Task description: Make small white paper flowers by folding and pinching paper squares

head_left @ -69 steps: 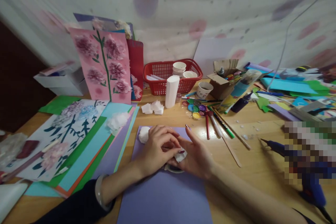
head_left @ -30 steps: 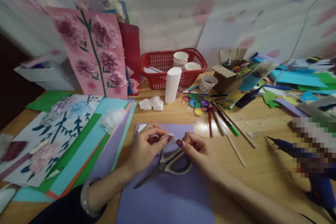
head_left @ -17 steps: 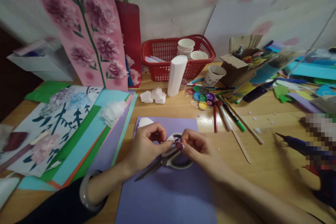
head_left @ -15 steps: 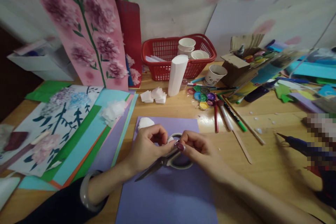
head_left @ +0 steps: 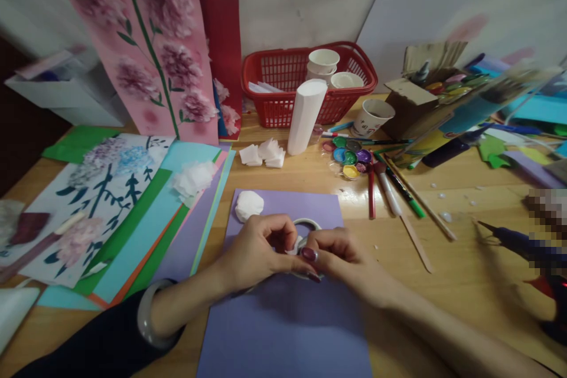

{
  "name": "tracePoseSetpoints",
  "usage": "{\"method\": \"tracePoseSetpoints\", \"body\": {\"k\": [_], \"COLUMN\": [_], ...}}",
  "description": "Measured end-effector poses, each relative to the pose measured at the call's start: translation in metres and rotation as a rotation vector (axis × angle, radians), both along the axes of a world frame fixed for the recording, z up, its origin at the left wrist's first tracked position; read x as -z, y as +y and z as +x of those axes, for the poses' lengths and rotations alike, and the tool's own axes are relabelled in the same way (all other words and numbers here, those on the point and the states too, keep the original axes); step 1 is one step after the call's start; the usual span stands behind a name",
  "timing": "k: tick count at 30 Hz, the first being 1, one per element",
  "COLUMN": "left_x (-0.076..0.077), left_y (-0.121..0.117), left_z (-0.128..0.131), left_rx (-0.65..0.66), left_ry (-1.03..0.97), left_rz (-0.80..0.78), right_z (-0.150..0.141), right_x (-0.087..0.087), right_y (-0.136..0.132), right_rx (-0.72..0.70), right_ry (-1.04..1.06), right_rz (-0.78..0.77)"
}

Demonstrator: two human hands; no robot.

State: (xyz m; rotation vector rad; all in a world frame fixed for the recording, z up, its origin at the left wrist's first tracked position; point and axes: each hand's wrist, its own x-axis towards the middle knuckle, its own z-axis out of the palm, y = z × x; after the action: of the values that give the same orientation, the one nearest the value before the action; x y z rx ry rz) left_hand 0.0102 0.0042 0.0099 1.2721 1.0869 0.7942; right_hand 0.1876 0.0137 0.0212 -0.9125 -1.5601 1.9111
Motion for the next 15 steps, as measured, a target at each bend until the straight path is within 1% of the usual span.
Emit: {"method": "tracePoseSetpoints", "body": {"k": [3,8,11,15], "left_x": [0.0012,-0.0005,-0.0002,0.0024], "left_y": [0.0,-0.0006,-0.002,-0.0023], "left_z": [-0.0013,-0.0019,-0.0029,-0.0056], "left_rx": [0.04,0.111,0.151,0.161], "left_ry": [0.057,0.039,-0.025,-0.183], "left_rz": [0.022,0.024,0.035,-0.03], "right_z": [-0.0005,-0.0019,-0.0016,-0.0003], "right_x": [0.0012,0.0033,0.0042,0.005], "right_y": [0.0003,-0.0008,-0.001,0.0001], "right_rx": [-0.02,-0.014,0.026,0.069], "right_ry": [0.001,-0.05,-0.03,0.032], "right_rz": [0.043,0.073,0.017,-0.017]}}
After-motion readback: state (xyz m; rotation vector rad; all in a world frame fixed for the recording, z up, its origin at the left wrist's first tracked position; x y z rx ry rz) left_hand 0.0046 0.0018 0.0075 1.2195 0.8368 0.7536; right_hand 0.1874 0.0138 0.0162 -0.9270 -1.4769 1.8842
